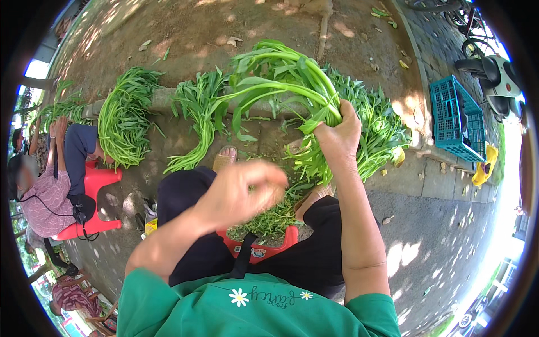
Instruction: The person picks leaves and stems from bundles of green leafy vegetables by hand and piles the sorted pieces on a red plastic stool. They continue picking from different bundles while sitting outdoors.
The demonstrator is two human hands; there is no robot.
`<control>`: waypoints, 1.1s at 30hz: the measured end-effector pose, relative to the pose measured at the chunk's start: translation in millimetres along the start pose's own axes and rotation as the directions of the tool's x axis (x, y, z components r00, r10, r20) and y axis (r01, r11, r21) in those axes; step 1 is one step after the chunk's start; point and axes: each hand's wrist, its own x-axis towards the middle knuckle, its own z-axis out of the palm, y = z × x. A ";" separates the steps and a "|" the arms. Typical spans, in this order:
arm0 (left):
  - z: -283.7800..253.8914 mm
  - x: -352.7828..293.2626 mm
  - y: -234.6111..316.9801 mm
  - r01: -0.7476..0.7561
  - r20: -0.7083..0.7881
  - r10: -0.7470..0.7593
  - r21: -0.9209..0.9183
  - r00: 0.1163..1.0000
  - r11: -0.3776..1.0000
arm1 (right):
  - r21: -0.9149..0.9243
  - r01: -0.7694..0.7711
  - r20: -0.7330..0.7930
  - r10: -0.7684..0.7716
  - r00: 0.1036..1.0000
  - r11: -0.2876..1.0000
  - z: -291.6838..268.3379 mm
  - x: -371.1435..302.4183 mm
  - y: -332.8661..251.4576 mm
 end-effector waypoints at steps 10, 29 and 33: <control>22.4 83.5 -35.9 -0.198 -0.242 0.078 -0.527 0.967 0.827 | 0.036 0.000 0.006 -0.001 1.000 0.999 11.2 4.4 3.4; 14.2 84.1 -53.6 -0.102 -0.213 -0.037 -0.602 0.976 0.792 | -0.019 0.003 0.016 -0.003 1.000 1.000 12.8 4.0 -1.0; 9.1 85.1 -54.5 -0.100 -0.234 -0.045 -0.572 0.971 0.814 | -0.003 0.005 0.031 -0.005 1.000 1.000 12.9 4.3 3.0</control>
